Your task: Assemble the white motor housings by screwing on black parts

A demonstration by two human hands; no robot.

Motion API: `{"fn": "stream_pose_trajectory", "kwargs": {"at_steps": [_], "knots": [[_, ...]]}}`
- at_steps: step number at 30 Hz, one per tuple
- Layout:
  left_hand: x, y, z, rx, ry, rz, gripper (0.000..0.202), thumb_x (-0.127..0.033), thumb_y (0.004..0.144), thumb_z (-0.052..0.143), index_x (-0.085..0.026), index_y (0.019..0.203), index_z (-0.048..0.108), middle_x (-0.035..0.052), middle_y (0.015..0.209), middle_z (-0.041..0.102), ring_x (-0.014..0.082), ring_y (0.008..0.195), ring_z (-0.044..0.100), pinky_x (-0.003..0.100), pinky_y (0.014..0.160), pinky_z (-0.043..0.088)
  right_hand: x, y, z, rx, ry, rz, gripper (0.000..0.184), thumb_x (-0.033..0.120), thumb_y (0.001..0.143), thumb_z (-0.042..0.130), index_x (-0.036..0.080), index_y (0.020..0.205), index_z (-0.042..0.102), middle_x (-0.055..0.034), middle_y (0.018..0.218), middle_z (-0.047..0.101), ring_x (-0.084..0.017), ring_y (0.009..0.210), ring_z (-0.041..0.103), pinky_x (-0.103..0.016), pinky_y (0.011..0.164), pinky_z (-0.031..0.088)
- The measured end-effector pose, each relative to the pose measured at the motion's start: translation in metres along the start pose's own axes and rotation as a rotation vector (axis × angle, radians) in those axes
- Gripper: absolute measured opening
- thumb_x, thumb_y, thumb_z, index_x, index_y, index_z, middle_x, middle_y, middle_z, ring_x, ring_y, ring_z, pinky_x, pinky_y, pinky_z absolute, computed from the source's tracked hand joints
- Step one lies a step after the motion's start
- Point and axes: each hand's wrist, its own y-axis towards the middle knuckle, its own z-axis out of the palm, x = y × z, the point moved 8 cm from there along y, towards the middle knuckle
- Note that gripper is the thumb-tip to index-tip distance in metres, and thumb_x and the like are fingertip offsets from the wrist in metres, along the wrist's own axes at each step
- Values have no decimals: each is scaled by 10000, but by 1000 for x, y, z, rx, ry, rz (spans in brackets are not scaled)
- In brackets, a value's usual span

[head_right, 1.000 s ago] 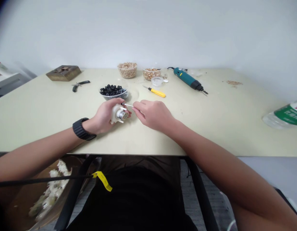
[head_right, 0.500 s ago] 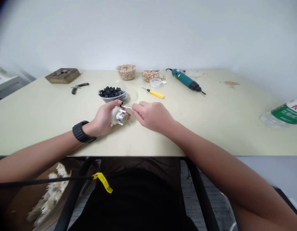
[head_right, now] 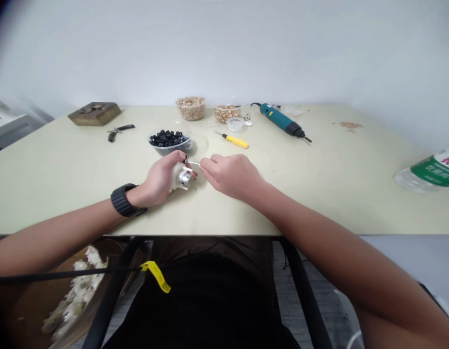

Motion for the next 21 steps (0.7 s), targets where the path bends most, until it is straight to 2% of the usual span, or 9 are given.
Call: {"fn": "stream_pose_trajectory", "kwargs": {"at_steps": [3,6,11,16,18,21], "knots": [[4,-1,-4,-21,26,23,163,-366,986,646,-245,902,577,46,905,651,244,896,704,327,695,569,2,0,0,0,-27,-18,527,394,1190,378,189,925,784,-53,742,707,-158,601,475,-337,587,229],[3,-3,-2,-36,24,12,141,-305,1013,603,-235,897,564,29,894,618,216,843,688,325,714,558,2,-1,3,-9,12,-21,539,403,1198,368,182,958,797,-66,776,747,-163,613,519,-337,596,251],[-1,-4,2,-40,32,-6,147,-248,1028,531,-228,882,535,15,871,591,187,781,660,318,714,538,-4,-3,9,-22,247,25,411,355,1158,459,183,993,794,-79,854,800,-180,725,638,-328,671,351],[0,-3,0,-23,38,8,142,-280,1035,549,-234,900,540,25,874,620,195,815,631,317,721,521,-10,-2,12,-33,460,107,343,341,1115,533,191,931,781,-25,785,772,-142,632,560,-308,680,382],[-1,-4,0,-26,50,2,141,-264,1037,535,-236,899,532,23,848,622,195,793,621,321,716,514,-10,-1,12,-26,460,107,350,344,1115,530,191,928,783,-26,785,775,-143,634,560,-309,682,385],[-2,-4,1,-21,71,0,137,-252,1036,528,-237,900,531,24,837,629,201,784,634,328,702,505,-6,-2,12,-23,342,60,395,350,1138,486,181,976,803,-62,849,810,-172,720,640,-324,697,386]]}}
